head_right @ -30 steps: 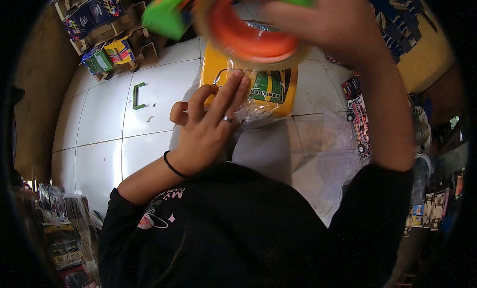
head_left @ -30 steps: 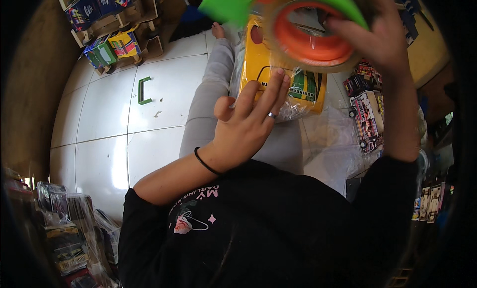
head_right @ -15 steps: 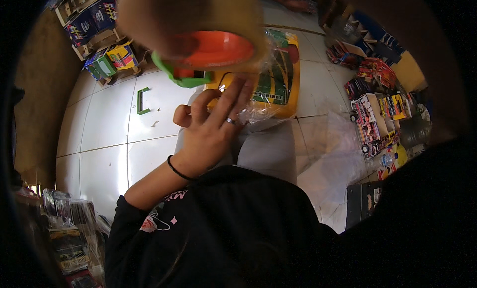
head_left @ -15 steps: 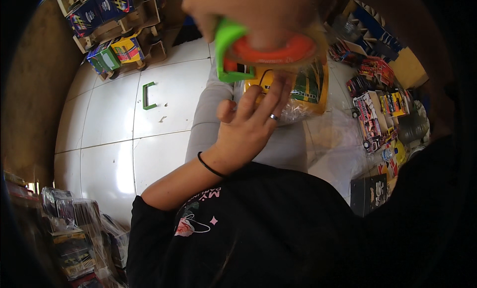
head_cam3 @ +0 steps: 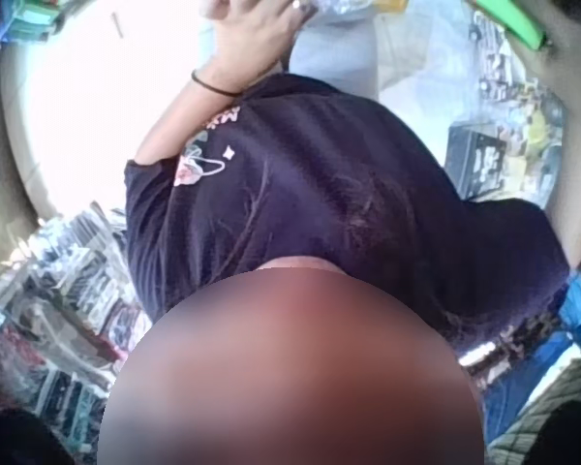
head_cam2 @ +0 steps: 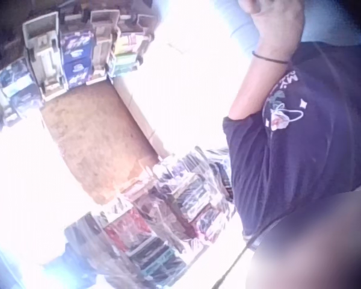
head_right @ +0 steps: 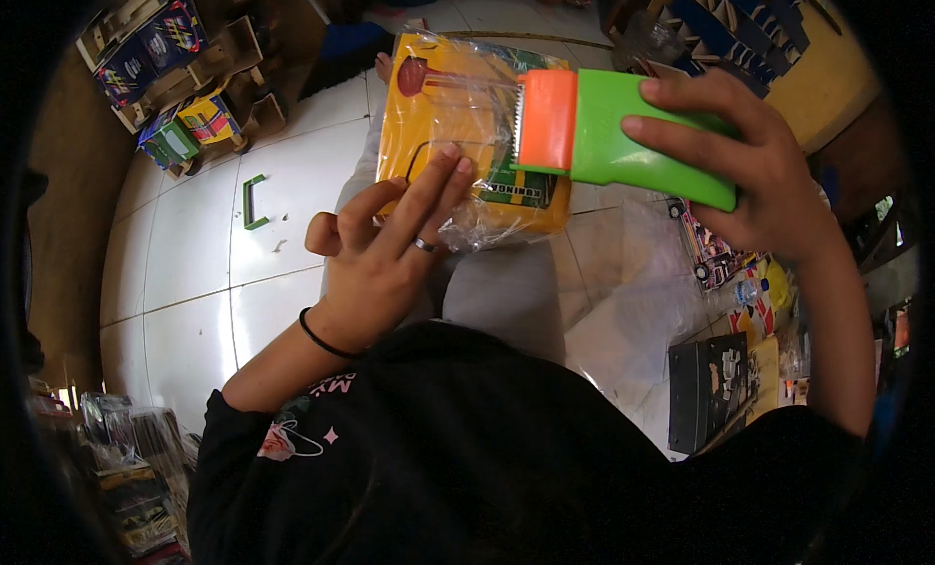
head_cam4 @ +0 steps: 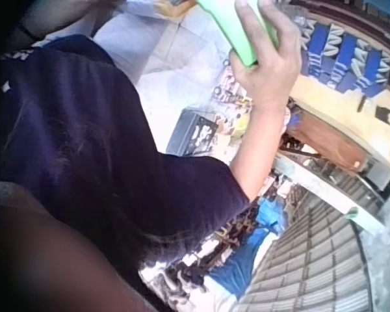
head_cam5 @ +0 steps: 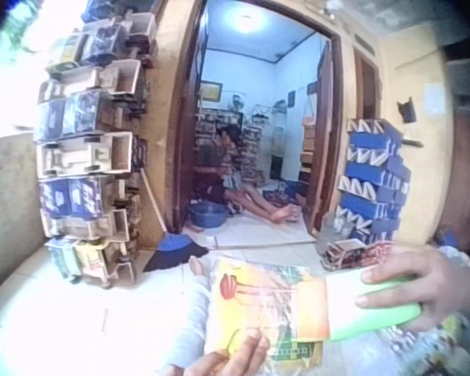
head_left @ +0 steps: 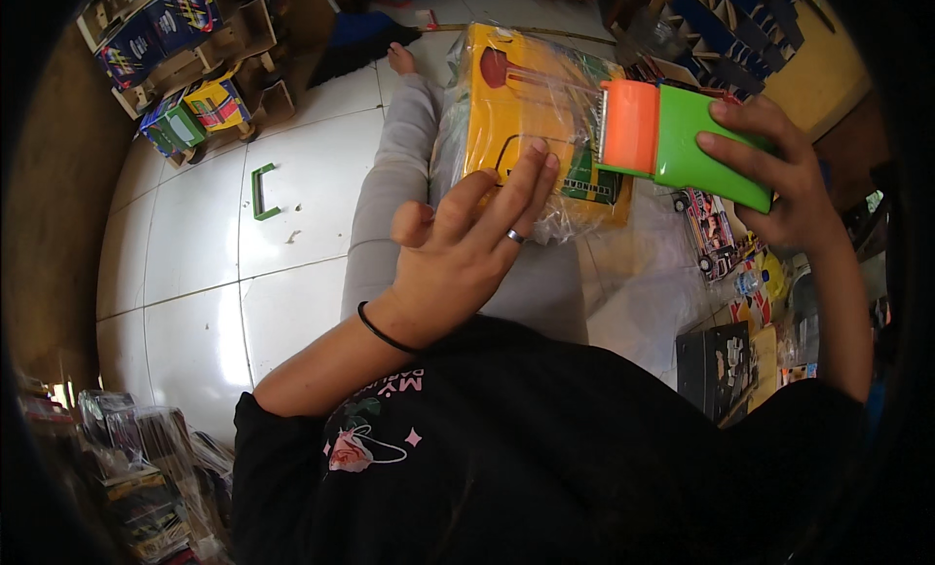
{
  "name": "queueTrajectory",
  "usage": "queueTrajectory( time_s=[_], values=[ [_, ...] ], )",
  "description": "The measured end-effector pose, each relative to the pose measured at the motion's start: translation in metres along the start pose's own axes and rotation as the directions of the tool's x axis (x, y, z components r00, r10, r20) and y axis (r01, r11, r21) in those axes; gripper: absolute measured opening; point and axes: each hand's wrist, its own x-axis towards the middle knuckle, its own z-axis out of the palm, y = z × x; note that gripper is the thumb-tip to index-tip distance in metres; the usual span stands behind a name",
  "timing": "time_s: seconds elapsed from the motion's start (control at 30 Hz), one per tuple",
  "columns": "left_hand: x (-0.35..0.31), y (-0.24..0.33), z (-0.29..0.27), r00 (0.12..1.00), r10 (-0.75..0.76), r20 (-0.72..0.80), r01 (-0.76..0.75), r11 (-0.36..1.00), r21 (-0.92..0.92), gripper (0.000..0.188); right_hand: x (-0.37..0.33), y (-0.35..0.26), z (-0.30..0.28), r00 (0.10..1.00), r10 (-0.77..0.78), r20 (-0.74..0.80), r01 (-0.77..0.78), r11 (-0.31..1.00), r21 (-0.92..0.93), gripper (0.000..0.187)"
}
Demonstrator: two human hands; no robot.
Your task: The person sits on the floor and wraps two rectangular boxes with clear plastic film. They smooth the film over each box, fold the edges, and secure the wrapping with a handheld tape dispenser. The wrapped boxes are set aside on the floor.
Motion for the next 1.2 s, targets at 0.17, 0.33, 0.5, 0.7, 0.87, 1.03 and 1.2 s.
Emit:
queueTrajectory(
  time_s=[0.17, 0.33, 0.5, 0.7, 0.87, 1.03, 1.2],
  values=[
    [-0.001, -0.004, -0.002, 0.998, -0.018, 0.058, 0.017, 1.000, 0.008, 0.054, -0.037, 0.006, 0.012, 0.998, 0.039, -0.046, -0.040, 0.999, -0.023, 0.066],
    [-0.004, -0.005, -0.009, 0.992, -0.071, 0.105, 0.079, 0.994, -0.070, 0.053, -0.073, 0.004, 0.028, 0.987, 0.157, -0.040, -0.154, 0.986, 0.063, 0.066],
    [-0.007, -0.012, -0.008, 0.984, -0.050, 0.171, 0.067, 0.993, -0.099, 0.060, -0.070, -0.003, 0.043, 0.981, 0.187, -0.049, -0.185, 0.981, 0.052, 0.068],
    [-0.004, -0.032, -0.024, 0.962, 0.085, 0.261, -0.053, 0.991, -0.125, 0.070, -0.038, 0.013, 0.104, 0.774, 0.206, 0.599, -0.152, 0.978, -0.141, 0.041],
    [0.059, -0.082, -0.051, 0.970, 0.223, 0.093, -0.087, 0.680, -0.728, 0.054, -0.082, 0.041, 0.230, 0.830, 0.206, 0.518, -0.330, 0.930, 0.160, 0.035],
    [0.144, -0.057, 0.030, 0.597, 0.802, 0.012, -0.569, 0.433, -0.699, 0.020, -0.127, 0.022, 0.378, 0.612, 0.769, 0.182, -0.716, 0.442, 0.540, 0.042],
    [0.196, -0.041, 0.089, 0.328, 0.922, 0.207, -0.377, 0.329, -0.866, 0.026, -0.158, -0.015, 0.470, 0.198, 0.872, 0.448, -0.648, -0.226, 0.727, 0.051]
  ],
)
